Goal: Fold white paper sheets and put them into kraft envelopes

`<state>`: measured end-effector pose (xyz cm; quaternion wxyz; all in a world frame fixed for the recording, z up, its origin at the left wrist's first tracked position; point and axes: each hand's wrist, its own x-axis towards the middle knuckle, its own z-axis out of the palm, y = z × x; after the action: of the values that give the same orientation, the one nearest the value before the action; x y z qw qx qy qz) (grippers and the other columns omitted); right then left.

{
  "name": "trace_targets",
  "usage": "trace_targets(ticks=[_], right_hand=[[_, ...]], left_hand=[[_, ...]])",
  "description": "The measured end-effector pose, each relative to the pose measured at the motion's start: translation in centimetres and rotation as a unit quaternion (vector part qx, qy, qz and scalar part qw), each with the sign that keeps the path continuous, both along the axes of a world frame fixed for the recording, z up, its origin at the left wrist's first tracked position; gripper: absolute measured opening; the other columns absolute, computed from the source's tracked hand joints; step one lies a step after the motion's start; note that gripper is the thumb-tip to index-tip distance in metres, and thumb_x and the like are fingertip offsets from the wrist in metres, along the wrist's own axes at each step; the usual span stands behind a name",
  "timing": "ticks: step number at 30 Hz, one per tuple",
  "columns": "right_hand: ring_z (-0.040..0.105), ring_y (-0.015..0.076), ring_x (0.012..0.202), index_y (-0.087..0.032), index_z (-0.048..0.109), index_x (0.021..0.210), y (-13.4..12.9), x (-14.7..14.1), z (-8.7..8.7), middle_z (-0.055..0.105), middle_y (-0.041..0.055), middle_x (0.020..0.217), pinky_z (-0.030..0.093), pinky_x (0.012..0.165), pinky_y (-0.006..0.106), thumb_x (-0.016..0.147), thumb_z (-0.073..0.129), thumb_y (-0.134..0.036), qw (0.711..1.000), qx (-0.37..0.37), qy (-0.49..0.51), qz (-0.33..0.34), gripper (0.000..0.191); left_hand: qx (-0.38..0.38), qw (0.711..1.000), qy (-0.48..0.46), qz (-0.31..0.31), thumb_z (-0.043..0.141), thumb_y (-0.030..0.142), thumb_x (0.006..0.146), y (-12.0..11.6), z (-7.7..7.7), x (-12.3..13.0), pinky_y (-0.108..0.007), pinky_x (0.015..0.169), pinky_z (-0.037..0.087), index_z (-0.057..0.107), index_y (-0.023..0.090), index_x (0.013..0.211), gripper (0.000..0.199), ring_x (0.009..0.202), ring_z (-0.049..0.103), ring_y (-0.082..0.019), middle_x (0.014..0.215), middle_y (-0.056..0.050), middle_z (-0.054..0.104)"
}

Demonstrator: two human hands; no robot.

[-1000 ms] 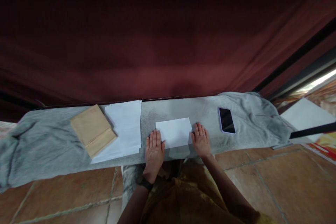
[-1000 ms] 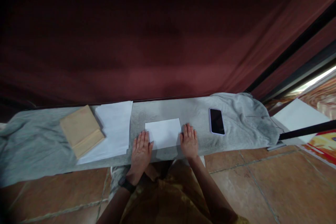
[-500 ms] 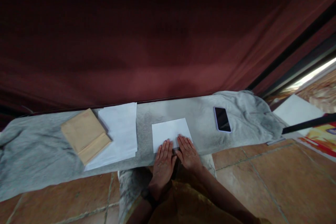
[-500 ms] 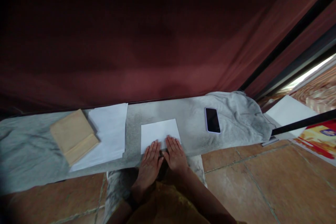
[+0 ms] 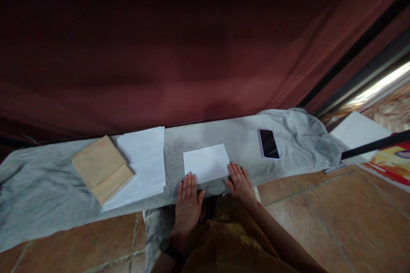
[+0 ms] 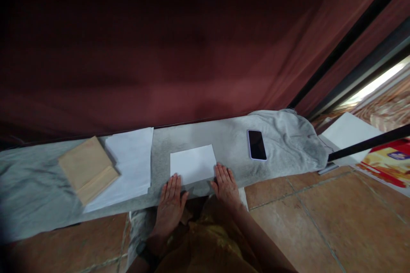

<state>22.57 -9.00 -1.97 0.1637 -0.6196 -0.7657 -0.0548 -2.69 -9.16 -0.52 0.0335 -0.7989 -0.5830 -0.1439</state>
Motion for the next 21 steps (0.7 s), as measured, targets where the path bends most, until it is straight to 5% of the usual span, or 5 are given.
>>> trace_targets(ticks=[13,21], right_hand=[[0.041,0.0263,0.146,-0.010,0.021,0.162,0.0,0.1,-0.9,0.043,0.0155,0.159,0.028,0.122,0.048,0.104,0.039,-0.025,1.000,0.000,0.001,0.008,0.063],[0.041,0.0281,0.146,-0.010,0.027,0.160,0.0,0.0,-0.5,0.044,0.0158,0.158,0.030,0.121,0.049,0.107,0.039,-0.036,1.000,-0.004,0.018,0.004,0.061]], left_hand=[[-0.061,0.989,-0.007,-0.133,0.032,0.045,0.105,4.6,0.4,9.7,-0.050,0.124,0.032,0.033,0.008,0.156,0.063,0.152,0.032,-0.026,0.161,-0.017,0.040],[-0.048,0.997,-0.036,-0.057,0.031,0.043,0.104,9.4,0.1,6.3,-0.053,0.121,0.034,0.035,0.008,0.156,0.062,0.152,0.033,-0.029,0.159,-0.020,0.041]])
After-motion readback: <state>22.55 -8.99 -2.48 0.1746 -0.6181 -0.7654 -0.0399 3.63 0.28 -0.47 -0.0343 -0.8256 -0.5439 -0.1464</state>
